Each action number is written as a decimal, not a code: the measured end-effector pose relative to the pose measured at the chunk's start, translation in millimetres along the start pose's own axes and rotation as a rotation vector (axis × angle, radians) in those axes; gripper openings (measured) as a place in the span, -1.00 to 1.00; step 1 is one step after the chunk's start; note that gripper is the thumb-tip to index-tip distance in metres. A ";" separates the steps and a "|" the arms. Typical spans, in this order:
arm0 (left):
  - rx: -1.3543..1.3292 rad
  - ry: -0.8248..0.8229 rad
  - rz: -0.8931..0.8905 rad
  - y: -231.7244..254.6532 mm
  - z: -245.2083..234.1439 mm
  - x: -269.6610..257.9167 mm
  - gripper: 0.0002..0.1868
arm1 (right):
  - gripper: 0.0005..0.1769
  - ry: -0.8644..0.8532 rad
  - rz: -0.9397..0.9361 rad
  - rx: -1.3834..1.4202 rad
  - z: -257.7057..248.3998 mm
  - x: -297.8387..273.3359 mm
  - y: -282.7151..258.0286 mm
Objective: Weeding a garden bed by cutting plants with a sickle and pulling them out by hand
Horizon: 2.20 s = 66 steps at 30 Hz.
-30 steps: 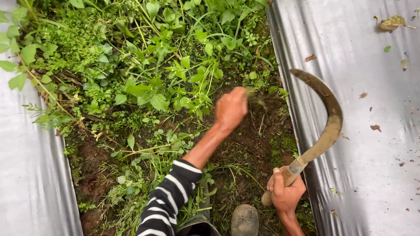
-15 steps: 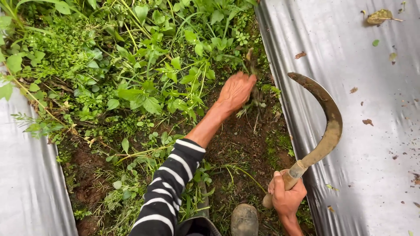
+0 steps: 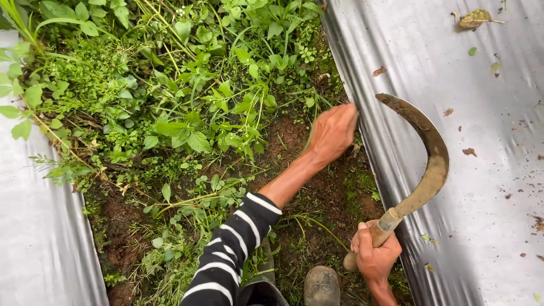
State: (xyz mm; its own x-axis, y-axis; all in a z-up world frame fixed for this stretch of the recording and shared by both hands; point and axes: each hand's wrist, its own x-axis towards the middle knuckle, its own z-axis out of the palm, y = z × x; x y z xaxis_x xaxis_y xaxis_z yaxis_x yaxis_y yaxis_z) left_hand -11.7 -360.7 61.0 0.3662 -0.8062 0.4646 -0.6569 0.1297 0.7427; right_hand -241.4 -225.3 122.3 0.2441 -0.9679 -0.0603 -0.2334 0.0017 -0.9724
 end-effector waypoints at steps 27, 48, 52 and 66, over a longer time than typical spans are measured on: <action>0.388 -0.243 -0.292 -73.0 -34.3 -67.7 -0.73 | -0.85 -0.080 0.038 -0.220 32.8 39.6 29.3; 0.355 -0.851 -0.214 6.5 -112.5 -143.9 -0.71 | -0.77 -0.159 0.128 -0.401 11.2 9.0 81.0; 0.545 -0.811 -0.212 13.4 -112.6 -126.7 -0.68 | -0.90 -0.185 0.302 -0.262 33.2 21.6 67.6; 0.560 -0.789 -0.168 -10.3 -120.4 -136.6 -0.72 | -0.85 -0.310 0.568 -0.246 28.6 -2.3 87.2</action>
State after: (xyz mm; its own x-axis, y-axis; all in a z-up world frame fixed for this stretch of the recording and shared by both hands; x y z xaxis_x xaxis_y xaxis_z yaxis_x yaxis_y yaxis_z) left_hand 24.4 -182.4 47.9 0.0718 -0.9697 -0.2335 -0.9287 -0.1504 0.3389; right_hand -235.4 -215.8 31.2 0.2699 -0.7170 -0.6427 -0.6028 0.3947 -0.6935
